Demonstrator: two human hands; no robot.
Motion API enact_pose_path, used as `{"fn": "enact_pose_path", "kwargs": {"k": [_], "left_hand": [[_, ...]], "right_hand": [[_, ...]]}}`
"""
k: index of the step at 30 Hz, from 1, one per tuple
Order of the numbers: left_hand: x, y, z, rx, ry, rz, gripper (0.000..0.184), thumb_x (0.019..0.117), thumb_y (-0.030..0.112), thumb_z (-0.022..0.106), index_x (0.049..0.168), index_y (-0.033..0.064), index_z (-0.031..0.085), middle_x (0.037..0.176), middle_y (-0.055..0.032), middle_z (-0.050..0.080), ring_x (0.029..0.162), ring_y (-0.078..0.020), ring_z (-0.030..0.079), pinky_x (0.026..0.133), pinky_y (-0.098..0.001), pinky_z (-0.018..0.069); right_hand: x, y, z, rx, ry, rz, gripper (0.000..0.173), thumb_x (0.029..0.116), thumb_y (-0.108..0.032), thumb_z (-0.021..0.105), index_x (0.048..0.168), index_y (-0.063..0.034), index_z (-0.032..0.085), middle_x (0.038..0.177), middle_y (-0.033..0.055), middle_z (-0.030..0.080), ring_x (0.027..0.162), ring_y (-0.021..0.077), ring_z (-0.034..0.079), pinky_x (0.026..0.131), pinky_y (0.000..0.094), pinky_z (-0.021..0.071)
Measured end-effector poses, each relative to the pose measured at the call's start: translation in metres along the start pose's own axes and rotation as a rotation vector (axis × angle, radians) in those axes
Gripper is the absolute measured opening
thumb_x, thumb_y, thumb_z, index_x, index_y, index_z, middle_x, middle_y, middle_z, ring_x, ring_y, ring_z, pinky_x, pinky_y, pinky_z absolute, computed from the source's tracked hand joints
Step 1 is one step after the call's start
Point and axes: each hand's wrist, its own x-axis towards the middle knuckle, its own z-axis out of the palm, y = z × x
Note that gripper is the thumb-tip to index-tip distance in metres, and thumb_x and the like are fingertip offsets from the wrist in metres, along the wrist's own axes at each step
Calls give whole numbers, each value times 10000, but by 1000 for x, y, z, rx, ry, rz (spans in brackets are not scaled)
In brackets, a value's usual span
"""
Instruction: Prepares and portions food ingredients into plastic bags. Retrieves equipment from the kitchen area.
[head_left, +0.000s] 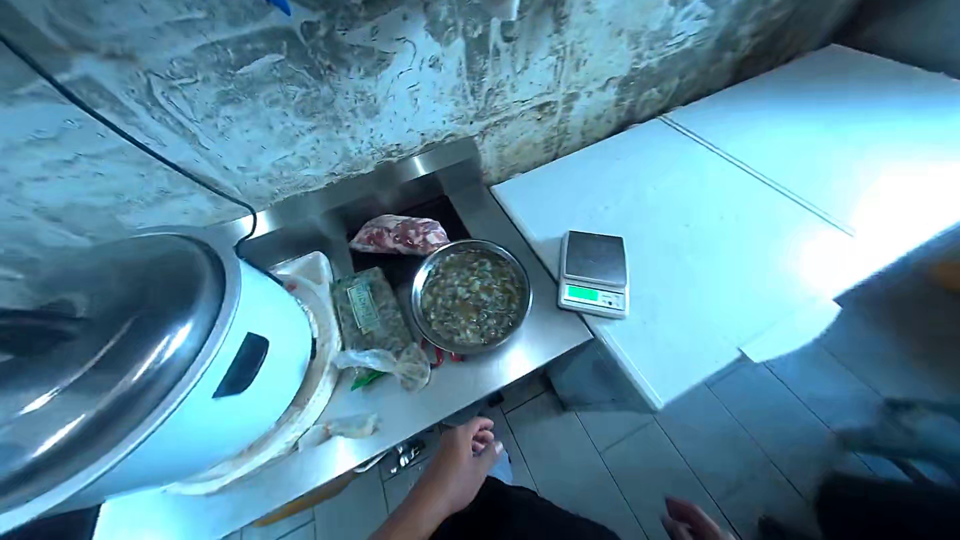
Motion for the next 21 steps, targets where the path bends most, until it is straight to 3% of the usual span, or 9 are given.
{"fn": "enact_pose_path", "kwargs": {"k": [4,9,13,15,18,21], "left_hand": [[25,-32,-62,-194,219,27,469,1021,296,595,1405,29,558,1236,-113,704,1075,-204,711,964,-419,585],[47,-40,-114,-356,418,3,505,1049,266,547,1483,16,477,1236,-106,700,1008,-185,726,884,-392,620],[64,-32,-112,-472,440,54,561,1042,247,539,1529,0,407,1227,-104,702,1004,-171,725,876,-369,622],[70,-24,-102,-551,428,70,622,1032,249,554,1562,-2,348,1291,-127,681,1069,-181,717,910,-381,619],[76,-9,-87,-634,458,56,766,995,266,611,1592,-37,239,1381,-176,615,1118,-179,695,962,-355,595],[77,4,-87,-725,490,27,806,976,243,640,1596,-45,214,1476,-206,534,1231,-185,644,1023,-339,563]], "right_hand": [[66,-102,32,17,-19,-142,395,999,-232,635,1310,10,650,1200,193,709,1045,295,717,961,501,574],[112,-208,59,-40,-243,-290,349,1003,-249,613,1293,-63,671,1187,107,719,1012,207,716,924,435,592],[145,-231,53,36,-267,-300,371,1006,-206,602,1336,-39,637,1124,82,737,979,165,723,904,380,606],[158,-241,50,174,-297,-212,451,1014,-182,585,1433,-21,539,1137,101,744,952,205,739,833,394,625],[171,-265,47,383,-403,-83,563,1044,-160,531,1567,-75,340,1192,143,719,970,274,737,802,434,630],[188,-287,45,467,-465,-83,478,1035,-108,489,1500,-53,396,1056,161,726,915,274,740,776,421,636]]}}
